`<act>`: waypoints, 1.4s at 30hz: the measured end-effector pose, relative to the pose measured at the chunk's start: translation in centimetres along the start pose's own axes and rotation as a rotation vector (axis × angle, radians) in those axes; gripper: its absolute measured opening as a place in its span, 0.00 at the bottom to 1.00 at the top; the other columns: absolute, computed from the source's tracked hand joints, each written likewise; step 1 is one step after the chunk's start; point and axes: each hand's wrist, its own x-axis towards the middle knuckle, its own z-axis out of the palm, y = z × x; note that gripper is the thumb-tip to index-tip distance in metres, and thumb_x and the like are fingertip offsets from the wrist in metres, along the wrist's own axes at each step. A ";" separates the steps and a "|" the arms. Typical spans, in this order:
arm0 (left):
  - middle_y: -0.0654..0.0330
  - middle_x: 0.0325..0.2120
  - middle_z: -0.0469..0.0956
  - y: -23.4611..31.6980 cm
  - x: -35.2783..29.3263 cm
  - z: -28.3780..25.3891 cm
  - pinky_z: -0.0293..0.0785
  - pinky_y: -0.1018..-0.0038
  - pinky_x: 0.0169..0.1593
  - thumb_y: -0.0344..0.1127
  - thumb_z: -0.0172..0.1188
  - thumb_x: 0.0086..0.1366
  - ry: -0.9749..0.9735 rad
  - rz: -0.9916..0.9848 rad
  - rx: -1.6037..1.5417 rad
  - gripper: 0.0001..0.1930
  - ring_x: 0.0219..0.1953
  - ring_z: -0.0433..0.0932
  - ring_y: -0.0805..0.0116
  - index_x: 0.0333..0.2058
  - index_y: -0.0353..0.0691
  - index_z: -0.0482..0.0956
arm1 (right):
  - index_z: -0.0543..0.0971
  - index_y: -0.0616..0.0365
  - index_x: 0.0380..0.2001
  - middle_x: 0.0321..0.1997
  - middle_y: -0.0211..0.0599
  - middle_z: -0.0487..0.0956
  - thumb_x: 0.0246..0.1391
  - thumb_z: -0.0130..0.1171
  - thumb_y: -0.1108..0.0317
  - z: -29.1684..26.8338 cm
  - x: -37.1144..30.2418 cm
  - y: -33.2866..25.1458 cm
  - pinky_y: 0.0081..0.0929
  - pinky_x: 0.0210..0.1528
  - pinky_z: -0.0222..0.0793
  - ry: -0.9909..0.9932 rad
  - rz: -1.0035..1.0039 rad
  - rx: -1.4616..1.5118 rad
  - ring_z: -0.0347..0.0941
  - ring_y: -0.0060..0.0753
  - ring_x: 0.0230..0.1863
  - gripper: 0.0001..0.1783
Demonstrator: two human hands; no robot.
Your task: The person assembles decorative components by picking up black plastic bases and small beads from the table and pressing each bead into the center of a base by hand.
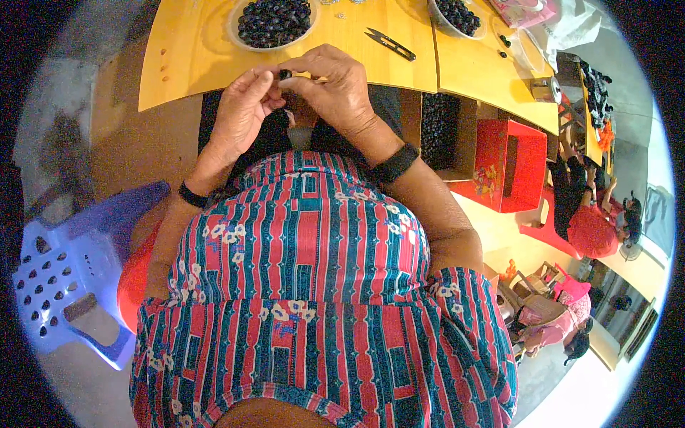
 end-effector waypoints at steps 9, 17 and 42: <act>0.67 0.26 0.73 -0.2 -0.2 -0.1 0.74 0.78 0.37 0.37 0.55 0.62 -0.137 -0.100 -0.105 0.13 0.29 0.72 0.79 0.43 0.38 0.74 | 0.82 0.54 0.34 0.26 0.30 0.76 0.40 0.65 0.72 0.8 -0.7 1.3 0.21 0.38 0.67 -0.068 0.167 0.390 0.69 0.24 0.31 0.13; 0.66 0.31 0.74 -0.2 -0.8 -0.4 0.72 0.75 0.42 0.38 0.52 0.64 -0.238 -0.109 -0.094 0.17 0.32 0.72 0.78 0.47 0.36 0.69 | 0.81 0.47 0.32 0.26 0.32 0.75 0.32 0.66 0.65 -0.1 0.0 0.1 0.32 0.35 0.67 -0.067 -0.195 -0.061 0.72 0.37 0.30 0.16; 0.68 0.27 0.71 -0.4 -1.5 -0.6 0.69 0.80 0.35 0.35 0.55 0.62 -0.103 -0.193 -0.062 0.10 0.27 0.67 0.80 0.40 0.39 0.74 | 0.81 0.49 0.26 0.30 0.41 0.76 0.42 0.59 0.59 -2.8 4.5 9.4 0.38 0.35 0.70 -0.070 0.354 -0.612 0.74 0.44 0.33 0.09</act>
